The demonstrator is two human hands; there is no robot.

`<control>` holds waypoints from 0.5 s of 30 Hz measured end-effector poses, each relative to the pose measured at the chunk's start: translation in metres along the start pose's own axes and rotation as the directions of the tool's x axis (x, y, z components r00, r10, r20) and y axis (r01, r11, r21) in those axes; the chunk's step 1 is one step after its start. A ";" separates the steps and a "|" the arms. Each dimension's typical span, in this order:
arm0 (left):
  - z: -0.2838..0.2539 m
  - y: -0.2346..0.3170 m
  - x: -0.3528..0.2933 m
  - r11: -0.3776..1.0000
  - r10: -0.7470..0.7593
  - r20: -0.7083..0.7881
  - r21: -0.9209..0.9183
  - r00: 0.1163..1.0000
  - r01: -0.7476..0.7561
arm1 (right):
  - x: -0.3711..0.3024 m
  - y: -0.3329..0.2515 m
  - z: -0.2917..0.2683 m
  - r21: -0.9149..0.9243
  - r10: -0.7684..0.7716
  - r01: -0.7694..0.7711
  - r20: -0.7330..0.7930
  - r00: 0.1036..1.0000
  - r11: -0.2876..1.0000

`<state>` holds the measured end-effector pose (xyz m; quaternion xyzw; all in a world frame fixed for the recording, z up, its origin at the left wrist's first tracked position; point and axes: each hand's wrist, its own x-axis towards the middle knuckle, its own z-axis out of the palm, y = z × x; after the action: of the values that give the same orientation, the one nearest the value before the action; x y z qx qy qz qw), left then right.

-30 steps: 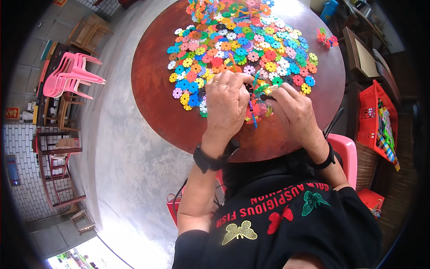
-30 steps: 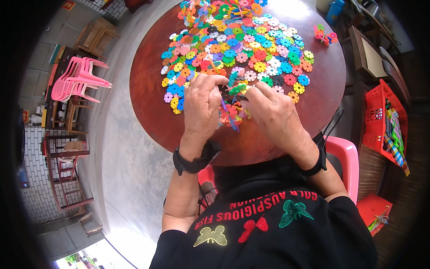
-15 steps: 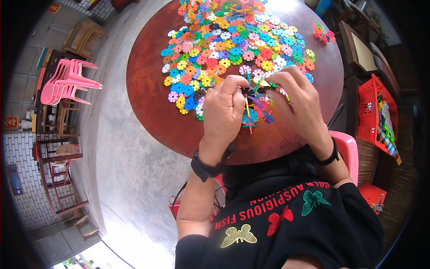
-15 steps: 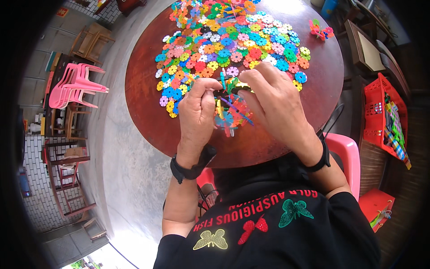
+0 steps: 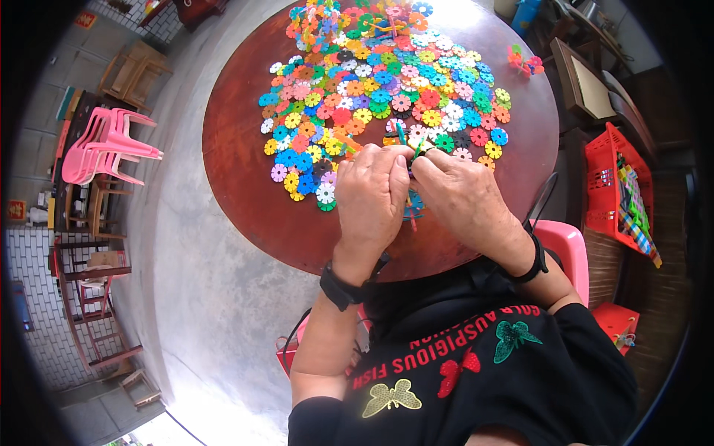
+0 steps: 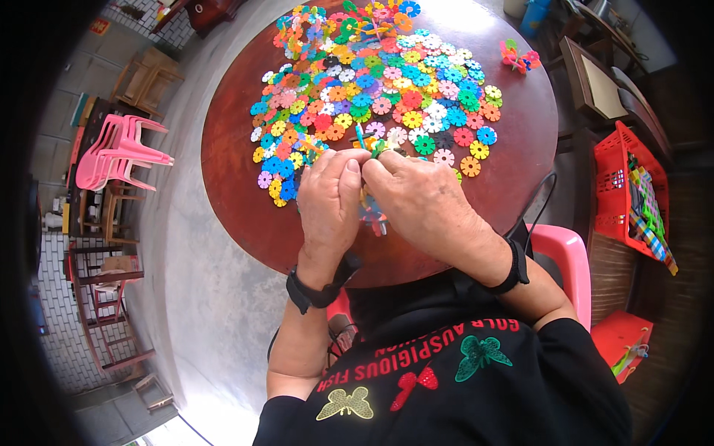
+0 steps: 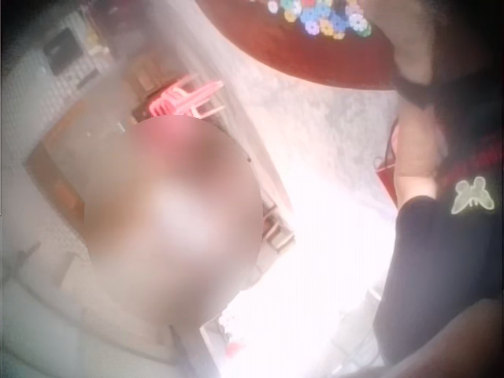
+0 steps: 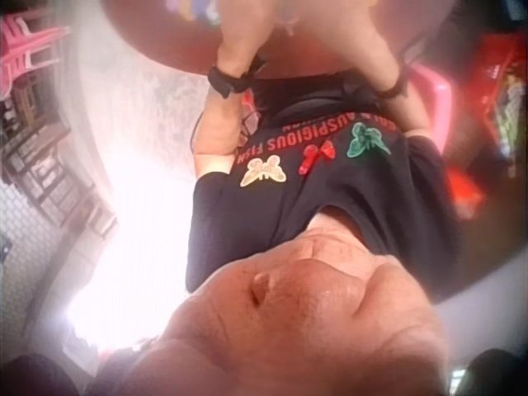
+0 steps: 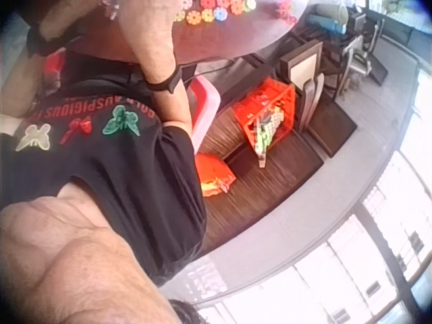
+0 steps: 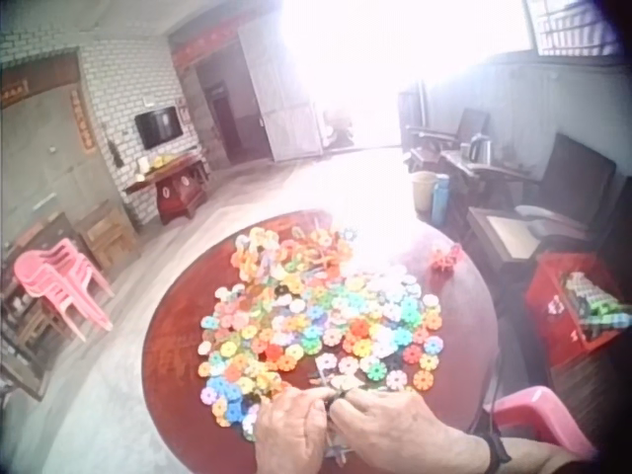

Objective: The person is assembling colorful interlocking snowflake-shaped toy pieces into a spherical structure.

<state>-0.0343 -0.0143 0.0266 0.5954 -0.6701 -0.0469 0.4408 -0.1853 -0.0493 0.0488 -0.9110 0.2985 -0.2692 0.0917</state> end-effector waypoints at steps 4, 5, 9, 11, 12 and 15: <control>0.001 -0.003 0.005 0.999 0.044 0.006 -0.029 0.999 -0.044 | -0.005 0.003 -0.001 0.024 0.012 -0.013 0.034 0.999 1.000; 0.001 -0.002 0.005 0.999 0.050 0.013 -0.021 0.999 -0.050 | -0.007 0.003 0.000 0.038 0.020 -0.021 0.026 0.999 0.999; 0.001 0.001 0.006 0.998 0.057 0.036 -0.008 0.998 -0.057 | -0.013 0.005 0.000 0.100 0.035 -0.036 0.010 0.999 0.994; 0.002 0.002 0.006 0.998 0.060 0.041 0.000 0.997 -0.060 | -0.014 0.007 0.000 0.109 0.018 -0.017 -0.009 1.000 0.994; 0.002 0.002 0.006 0.998 0.059 0.042 0.007 0.997 -0.059 | -0.014 0.007 0.001 0.117 -0.003 0.005 -0.023 1.000 0.993; -0.006 -0.018 0.008 0.896 -0.262 0.080 -0.349 0.962 0.274 | -0.021 0.011 0.003 0.077 -0.071 0.079 -0.098 0.993 0.994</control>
<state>-0.0164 -0.0237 0.0241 0.5911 -0.5688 -0.2371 0.5204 -0.2034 -0.0457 0.0330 -0.9034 0.2570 -0.3271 0.1039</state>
